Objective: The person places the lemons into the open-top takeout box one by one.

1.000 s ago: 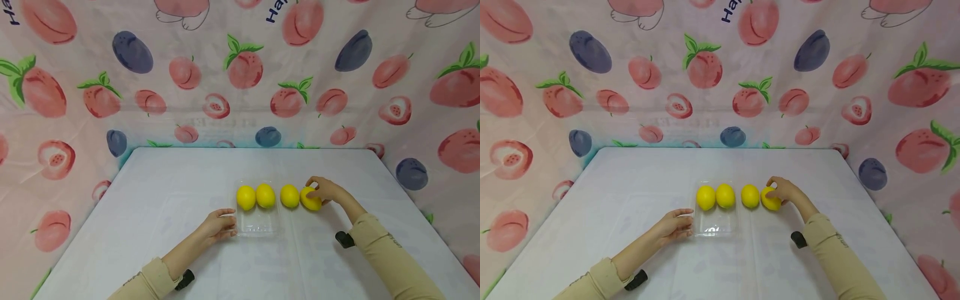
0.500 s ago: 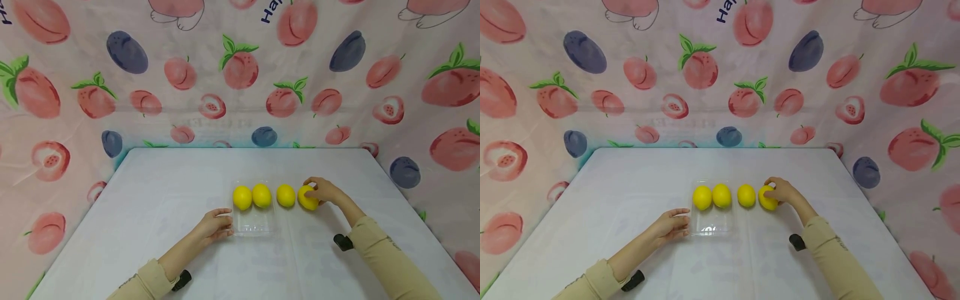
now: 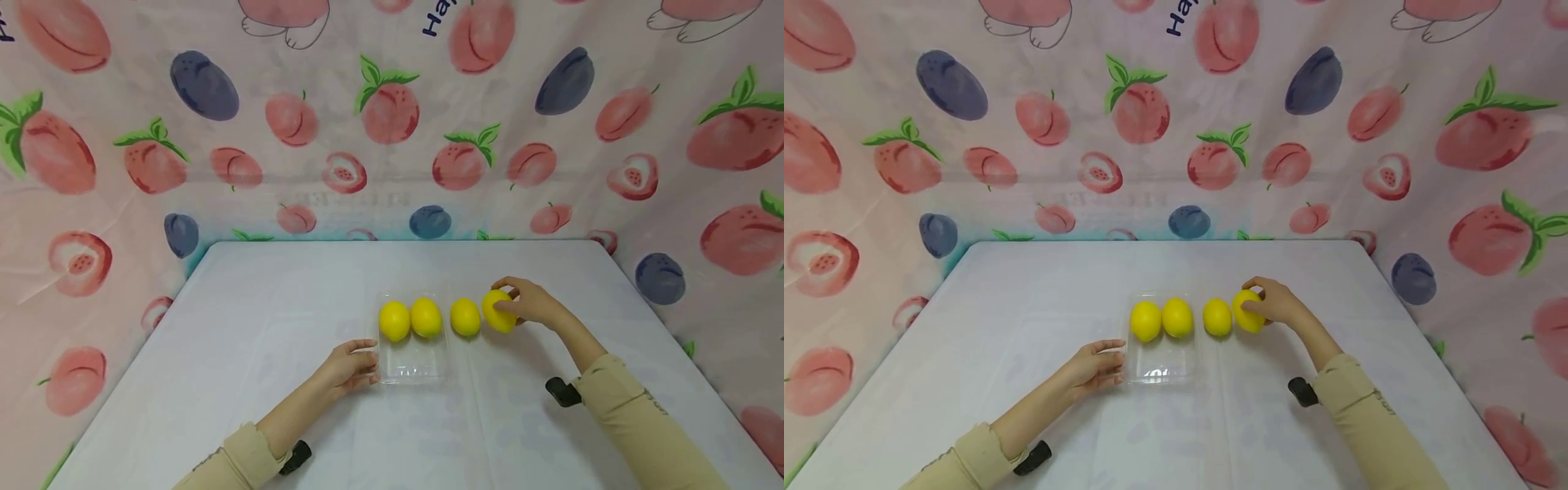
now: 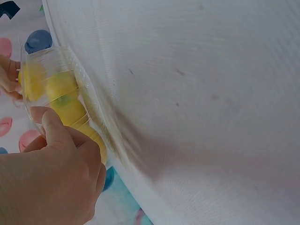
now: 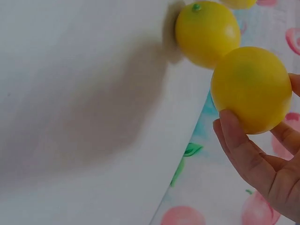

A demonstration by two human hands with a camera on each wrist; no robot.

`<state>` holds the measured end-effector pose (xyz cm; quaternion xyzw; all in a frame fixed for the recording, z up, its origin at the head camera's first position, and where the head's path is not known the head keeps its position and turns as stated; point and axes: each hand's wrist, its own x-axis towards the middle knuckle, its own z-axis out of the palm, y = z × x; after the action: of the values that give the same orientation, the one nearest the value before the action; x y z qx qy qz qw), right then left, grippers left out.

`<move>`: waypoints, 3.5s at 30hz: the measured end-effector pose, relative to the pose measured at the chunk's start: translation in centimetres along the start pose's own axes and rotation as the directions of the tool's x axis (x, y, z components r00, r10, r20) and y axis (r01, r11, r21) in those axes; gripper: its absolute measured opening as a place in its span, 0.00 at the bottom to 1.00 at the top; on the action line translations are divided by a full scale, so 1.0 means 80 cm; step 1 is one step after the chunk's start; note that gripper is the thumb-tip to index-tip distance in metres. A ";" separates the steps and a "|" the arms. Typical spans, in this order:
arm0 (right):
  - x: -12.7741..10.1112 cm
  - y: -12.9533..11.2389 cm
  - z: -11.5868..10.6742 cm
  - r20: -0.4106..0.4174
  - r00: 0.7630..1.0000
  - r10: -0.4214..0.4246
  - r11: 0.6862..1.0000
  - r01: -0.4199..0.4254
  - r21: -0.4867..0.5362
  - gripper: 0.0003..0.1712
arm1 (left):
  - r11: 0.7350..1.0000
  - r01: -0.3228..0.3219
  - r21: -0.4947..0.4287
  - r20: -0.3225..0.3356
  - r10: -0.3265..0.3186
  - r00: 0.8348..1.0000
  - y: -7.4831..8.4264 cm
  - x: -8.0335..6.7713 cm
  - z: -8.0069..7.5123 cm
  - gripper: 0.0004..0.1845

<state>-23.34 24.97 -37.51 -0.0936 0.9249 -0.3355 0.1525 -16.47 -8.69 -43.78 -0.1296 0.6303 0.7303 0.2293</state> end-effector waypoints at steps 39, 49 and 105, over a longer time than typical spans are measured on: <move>0.005 -0.098 0.095 -0.014 0.986 -0.163 0.971 0.163 0.174 0.24 | 1.000 -0.024 0.009 0.011 0.023 1.000 0.000 0.004 -0.001 0.20; 0.006 -0.109 0.119 -0.019 0.992 -0.126 0.975 0.128 0.181 0.23 | 1.000 -0.017 0.019 -0.001 0.017 1.000 0.002 0.003 -0.002 0.20; 0.010 -0.121 0.159 -0.025 0.989 -0.147 0.988 0.145 -0.057 0.16 | 1.000 -0.006 0.008 0.023 0.006 1.000 0.001 0.004 -0.002 0.21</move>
<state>-19.03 9.92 -40.65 -0.1603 0.9265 -0.3217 0.1114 -16.78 -8.81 -43.87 -0.1184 0.6310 0.7299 0.2348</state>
